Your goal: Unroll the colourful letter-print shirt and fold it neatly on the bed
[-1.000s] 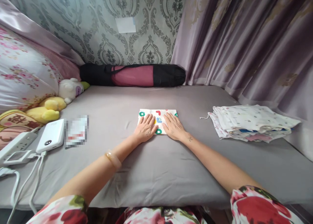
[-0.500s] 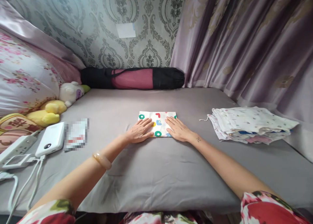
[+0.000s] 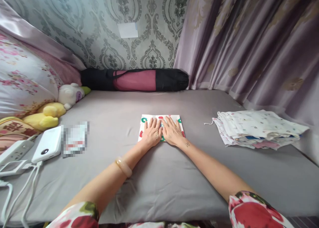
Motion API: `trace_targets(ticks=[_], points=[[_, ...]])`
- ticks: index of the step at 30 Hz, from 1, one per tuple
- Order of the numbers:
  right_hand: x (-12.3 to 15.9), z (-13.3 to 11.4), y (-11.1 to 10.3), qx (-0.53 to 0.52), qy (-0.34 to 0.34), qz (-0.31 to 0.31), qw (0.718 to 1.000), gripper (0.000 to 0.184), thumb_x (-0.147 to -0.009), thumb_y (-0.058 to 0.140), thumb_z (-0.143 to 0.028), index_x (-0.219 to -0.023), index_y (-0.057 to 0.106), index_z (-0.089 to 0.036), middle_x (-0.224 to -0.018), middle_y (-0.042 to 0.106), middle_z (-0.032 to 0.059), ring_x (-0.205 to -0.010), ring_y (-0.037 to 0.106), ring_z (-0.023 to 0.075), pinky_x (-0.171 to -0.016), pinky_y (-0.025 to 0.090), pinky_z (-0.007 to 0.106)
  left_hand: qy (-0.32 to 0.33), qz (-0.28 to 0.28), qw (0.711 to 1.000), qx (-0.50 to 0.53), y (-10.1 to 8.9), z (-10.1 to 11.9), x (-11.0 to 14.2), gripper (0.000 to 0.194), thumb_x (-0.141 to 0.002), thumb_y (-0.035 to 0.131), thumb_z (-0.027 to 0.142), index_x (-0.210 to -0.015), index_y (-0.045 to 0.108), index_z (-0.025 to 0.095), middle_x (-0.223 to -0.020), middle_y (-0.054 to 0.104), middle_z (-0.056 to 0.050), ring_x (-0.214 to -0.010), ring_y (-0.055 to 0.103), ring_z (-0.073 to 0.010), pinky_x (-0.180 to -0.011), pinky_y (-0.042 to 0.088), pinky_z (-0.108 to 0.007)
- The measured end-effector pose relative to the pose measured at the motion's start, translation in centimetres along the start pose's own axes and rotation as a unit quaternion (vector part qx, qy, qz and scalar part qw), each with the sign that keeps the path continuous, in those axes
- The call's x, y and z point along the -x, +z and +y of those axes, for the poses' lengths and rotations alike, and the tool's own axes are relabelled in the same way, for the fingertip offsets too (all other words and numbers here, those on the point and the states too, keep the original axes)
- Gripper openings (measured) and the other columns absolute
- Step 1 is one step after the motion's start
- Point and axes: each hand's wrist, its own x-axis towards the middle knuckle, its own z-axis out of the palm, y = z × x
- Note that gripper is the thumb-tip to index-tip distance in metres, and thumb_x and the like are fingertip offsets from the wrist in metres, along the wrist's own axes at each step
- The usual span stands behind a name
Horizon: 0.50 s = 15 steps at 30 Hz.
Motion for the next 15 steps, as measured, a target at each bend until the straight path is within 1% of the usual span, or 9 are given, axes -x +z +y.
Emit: trace_targets(ticks=[4, 10, 12, 15], points=[[0.0, 0.0, 0.1, -0.004, 0.005, -0.010, 1.000, 0.055, -0.099, 0.030, -0.027, -0.153, 0.031, -0.016, -0.159, 0.020, 0.0098, -0.147, 0.013, 0.0239, -0.118, 0.010, 0.052, 0.001, -0.006, 1.000, -0.004, -0.1, 0.0, 0.0, 0.055, -0.101, 0.023, 0.037, -0.149, 0.037, 0.015, -0.156, 0.034, -0.013, -0.147, 0.022, -0.0298, -0.118, 0.018, -0.054], [-0.2, -0.1, -0.4, -0.007, 0.009, -0.026, 1.000, 0.055, -0.099, 0.029, -0.026, -0.153, 0.030, -0.016, -0.159, 0.020, 0.0107, -0.147, 0.012, 0.0241, -0.117, 0.011, 0.053, 0.001, -0.025, 1.000, -0.004, -0.8, 0.1, -0.1, 0.054, -0.101, 0.024, 0.037, -0.149, 0.036, 0.014, -0.156, 0.033, -0.013, -0.147, 0.022, -0.0316, -0.117, 0.020, -0.056], [-0.4, 0.0, -0.7, -0.009, 0.013, -0.031, 0.999, 0.055, -0.099, 0.029, -0.026, -0.153, 0.030, -0.016, -0.159, 0.019, 0.0111, -0.147, 0.013, 0.0247, -0.117, 0.012, 0.055, 0.002, -0.017, 1.000, -0.007, -1.1, 0.0, -0.3, 0.053, -0.101, 0.025, 0.037, -0.148, 0.037, 0.015, -0.155, 0.035, -0.014, -0.146, 0.024, -0.0319, -0.116, 0.022, -0.055], [-1.0, 0.1, -1.0, -0.005, 0.019, -0.017, 1.000, 0.055, -0.099, 0.029, -0.026, -0.153, 0.031, -0.015, -0.159, 0.020, 0.0116, -0.146, 0.014, 0.0259, -0.116, 0.012, 0.057, 0.007, 0.017, 1.000, -0.021, -1.5, -0.2, -0.9, 0.052, -0.100, 0.026, 0.036, -0.147, 0.039, 0.017, -0.154, 0.037, -0.014, -0.145, 0.026, -0.0321, -0.116, 0.022, -0.055]])
